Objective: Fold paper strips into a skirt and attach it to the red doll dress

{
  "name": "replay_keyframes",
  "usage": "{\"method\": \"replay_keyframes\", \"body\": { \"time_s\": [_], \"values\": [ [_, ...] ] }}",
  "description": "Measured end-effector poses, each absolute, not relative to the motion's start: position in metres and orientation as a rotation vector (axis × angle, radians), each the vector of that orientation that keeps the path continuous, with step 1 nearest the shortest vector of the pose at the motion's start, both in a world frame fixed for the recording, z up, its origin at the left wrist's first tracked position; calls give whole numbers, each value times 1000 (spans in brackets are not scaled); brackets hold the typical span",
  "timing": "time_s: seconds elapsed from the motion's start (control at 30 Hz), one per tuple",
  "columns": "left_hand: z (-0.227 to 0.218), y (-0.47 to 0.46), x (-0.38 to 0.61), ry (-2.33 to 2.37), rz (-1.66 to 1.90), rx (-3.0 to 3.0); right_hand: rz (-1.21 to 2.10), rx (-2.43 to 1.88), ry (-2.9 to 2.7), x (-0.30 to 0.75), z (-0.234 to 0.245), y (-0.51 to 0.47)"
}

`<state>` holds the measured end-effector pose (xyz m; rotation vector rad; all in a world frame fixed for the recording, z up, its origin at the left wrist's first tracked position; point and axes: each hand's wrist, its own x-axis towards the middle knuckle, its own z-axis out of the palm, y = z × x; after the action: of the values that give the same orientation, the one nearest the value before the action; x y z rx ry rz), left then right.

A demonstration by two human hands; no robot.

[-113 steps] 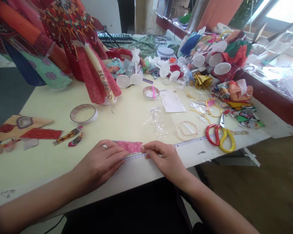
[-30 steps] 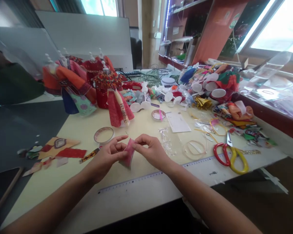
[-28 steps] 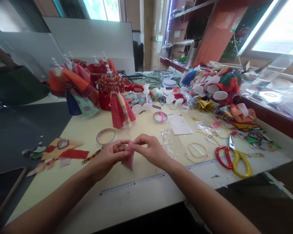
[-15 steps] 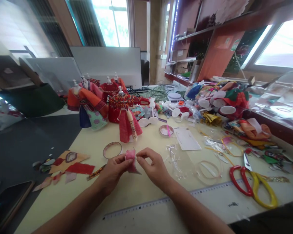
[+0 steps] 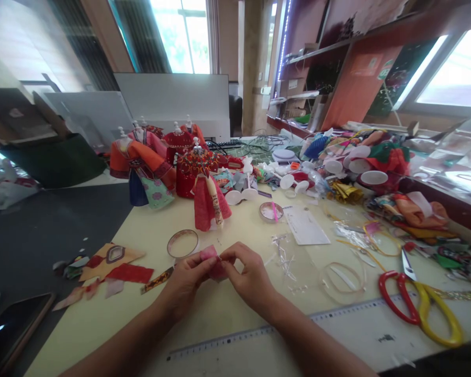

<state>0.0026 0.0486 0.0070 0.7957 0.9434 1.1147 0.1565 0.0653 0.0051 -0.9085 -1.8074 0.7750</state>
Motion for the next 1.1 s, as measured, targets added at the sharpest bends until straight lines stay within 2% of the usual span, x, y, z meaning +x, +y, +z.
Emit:
{"method": "replay_keyframes", "body": {
  "time_s": [0.47,1.1],
  "values": [
    [7,48,3,1047,1140,929,488,-776,-1909,157,4,65],
    [10,47,3,1007,1101,960,441,-806,-1936,159,5,65]
  ]
}}
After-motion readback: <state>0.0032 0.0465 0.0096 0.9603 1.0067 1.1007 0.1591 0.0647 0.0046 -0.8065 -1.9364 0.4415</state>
